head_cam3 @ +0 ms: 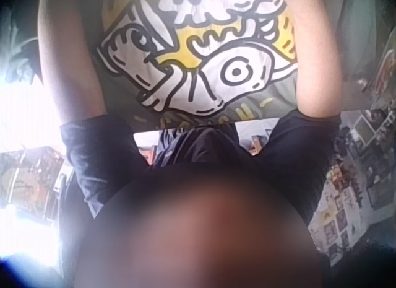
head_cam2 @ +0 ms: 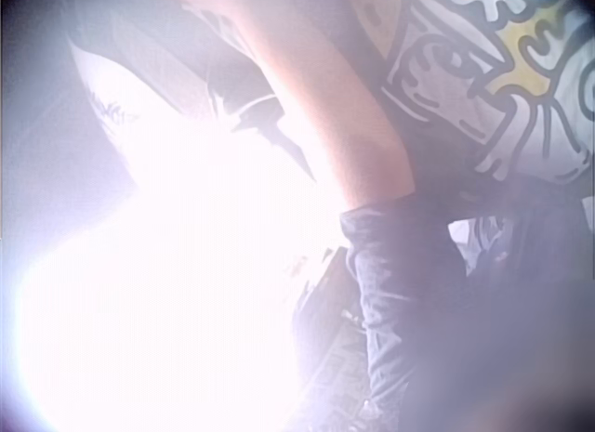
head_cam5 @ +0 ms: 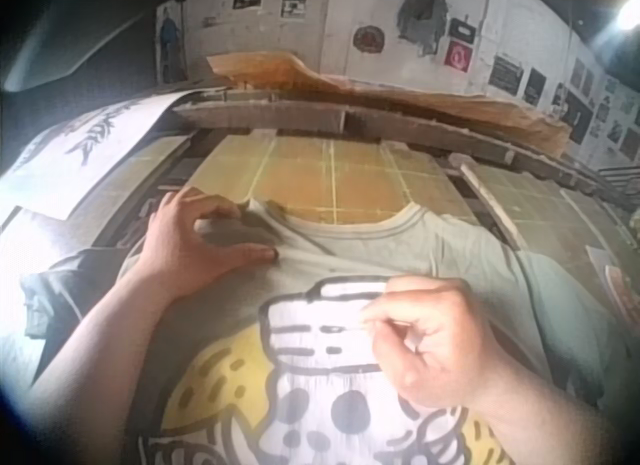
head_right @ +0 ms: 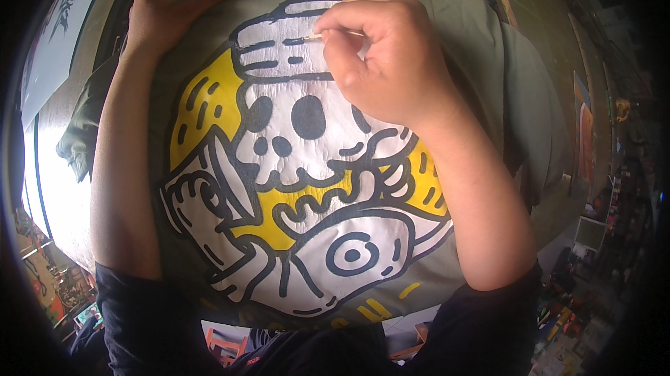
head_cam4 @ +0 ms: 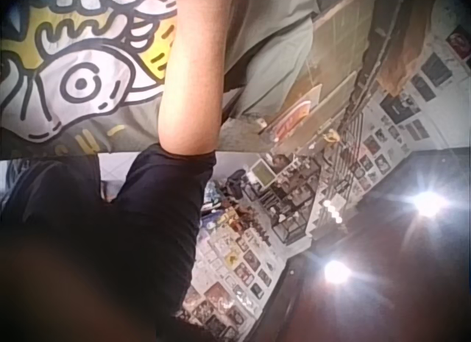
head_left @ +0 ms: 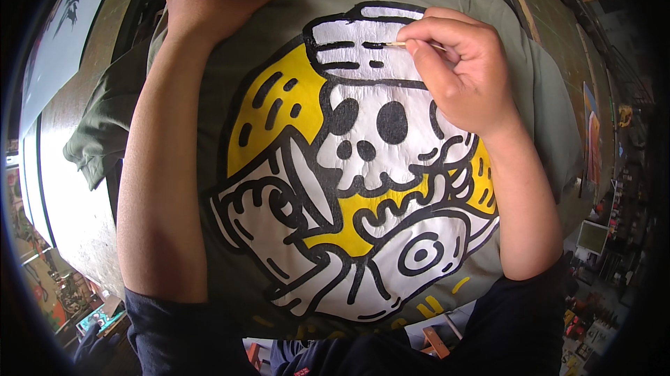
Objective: The person paints a skull and crossbones graphic on a green t-shirt using a small brush. They repeatedly dip the brush into paint containers and apply white paint to the design, then return to continue painting.
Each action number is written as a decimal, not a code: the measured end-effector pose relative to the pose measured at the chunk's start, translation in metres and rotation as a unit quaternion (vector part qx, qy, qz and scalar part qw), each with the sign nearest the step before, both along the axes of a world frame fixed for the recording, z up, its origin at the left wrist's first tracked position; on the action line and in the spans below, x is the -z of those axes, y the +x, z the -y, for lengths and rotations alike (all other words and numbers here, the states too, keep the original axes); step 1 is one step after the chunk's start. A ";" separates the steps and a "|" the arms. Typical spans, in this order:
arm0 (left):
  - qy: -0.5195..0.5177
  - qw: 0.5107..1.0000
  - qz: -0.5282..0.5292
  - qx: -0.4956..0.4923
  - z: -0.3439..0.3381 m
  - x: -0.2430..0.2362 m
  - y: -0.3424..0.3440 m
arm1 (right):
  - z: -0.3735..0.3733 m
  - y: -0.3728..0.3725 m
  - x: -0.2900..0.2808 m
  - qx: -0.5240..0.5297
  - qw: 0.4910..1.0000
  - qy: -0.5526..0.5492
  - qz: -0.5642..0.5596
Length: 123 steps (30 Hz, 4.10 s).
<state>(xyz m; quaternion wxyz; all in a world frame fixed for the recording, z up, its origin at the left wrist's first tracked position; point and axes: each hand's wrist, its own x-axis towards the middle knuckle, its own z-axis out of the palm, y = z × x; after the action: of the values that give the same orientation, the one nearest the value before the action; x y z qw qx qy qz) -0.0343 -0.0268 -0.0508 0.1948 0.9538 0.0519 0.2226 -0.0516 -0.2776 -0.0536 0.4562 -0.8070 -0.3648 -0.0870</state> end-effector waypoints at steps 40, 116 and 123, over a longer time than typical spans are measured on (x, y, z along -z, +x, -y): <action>-0.023 0.999 -0.030 0.008 0.010 -0.015 -0.007 | 0.002 -0.002 -0.006 -0.017 0.999 0.031 -0.032; 0.015 1.000 0.008 0.000 0.014 -0.007 -0.012 | -0.001 0.001 -0.005 0.014 0.995 -0.057 0.076; 0.007 0.999 -0.034 -0.009 0.005 -0.008 -0.003 | -0.001 0.000 -0.007 0.007 0.995 -0.068 0.077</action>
<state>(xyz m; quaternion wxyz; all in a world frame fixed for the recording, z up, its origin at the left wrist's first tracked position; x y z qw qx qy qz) -0.0375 -0.0320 -0.0429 0.1847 0.9615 0.0659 0.1924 -0.0519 -0.2762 -0.0461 0.3702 -0.8296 -0.3980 -0.1275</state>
